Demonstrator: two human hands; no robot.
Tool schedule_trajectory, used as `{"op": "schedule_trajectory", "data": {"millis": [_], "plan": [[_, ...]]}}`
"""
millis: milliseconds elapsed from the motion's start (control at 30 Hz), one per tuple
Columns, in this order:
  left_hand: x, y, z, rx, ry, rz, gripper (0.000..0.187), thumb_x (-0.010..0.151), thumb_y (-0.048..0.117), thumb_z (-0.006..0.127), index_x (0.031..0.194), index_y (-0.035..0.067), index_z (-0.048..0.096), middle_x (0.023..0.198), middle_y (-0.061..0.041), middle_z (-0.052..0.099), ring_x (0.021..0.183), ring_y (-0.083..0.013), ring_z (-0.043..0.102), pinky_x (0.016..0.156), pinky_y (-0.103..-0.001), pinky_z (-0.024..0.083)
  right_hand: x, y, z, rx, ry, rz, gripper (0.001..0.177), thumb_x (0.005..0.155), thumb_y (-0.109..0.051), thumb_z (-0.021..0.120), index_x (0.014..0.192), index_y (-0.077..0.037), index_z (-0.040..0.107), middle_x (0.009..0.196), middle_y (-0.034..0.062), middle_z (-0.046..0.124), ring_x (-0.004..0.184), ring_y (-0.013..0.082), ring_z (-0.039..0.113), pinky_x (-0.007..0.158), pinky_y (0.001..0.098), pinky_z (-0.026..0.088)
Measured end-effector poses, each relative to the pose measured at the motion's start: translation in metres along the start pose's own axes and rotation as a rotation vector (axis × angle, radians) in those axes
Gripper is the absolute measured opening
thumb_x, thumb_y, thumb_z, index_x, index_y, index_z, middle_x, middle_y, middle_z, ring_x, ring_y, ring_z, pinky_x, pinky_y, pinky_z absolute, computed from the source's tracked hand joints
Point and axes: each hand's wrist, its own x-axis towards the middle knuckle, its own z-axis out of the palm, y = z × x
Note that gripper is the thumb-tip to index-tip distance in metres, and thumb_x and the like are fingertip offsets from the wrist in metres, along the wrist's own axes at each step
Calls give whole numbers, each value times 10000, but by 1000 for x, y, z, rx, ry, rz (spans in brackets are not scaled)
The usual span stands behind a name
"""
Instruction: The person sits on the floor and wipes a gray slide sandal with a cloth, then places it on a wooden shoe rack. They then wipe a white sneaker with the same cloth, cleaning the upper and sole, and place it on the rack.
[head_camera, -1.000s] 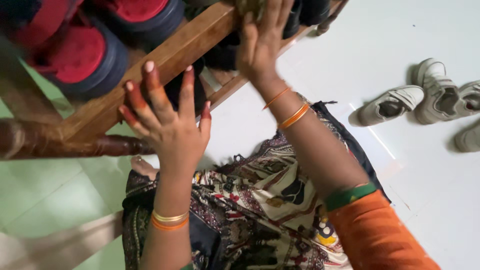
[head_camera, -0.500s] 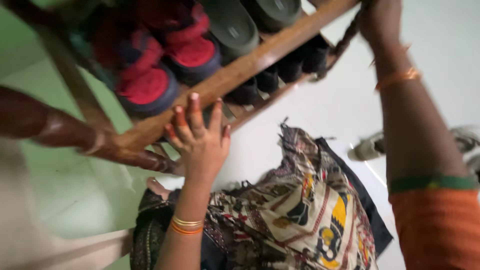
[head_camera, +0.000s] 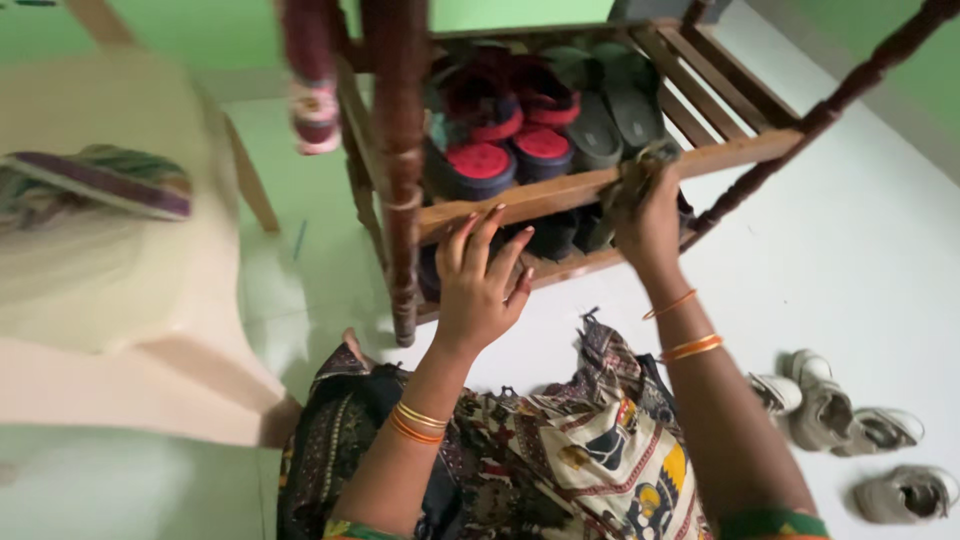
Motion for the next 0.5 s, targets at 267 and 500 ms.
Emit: {"op": "schedule_trajectory", "data": {"millis": [267,500], "plan": [[-2,-42,-54,-262,426,-243,645,1122,429,531,1529,-43,365,1560,-221,433,1474,-366,431,1266,-484,335,-31,-167,43,191,-170,167,390,961,-55,630,1305,-34,447,1064,203,626,933,392,676,792,450,543],[0,-70,-67,-866,305,-436,910,1043,714,355,1517,-62,393,1509,-235,482,1421,-326,477,1217,-436,347,-9,-241,49,608,-258,281,464,1001,-113,717,1407,-13,517,979,246,595,852,449,586,739,422,490]]}}
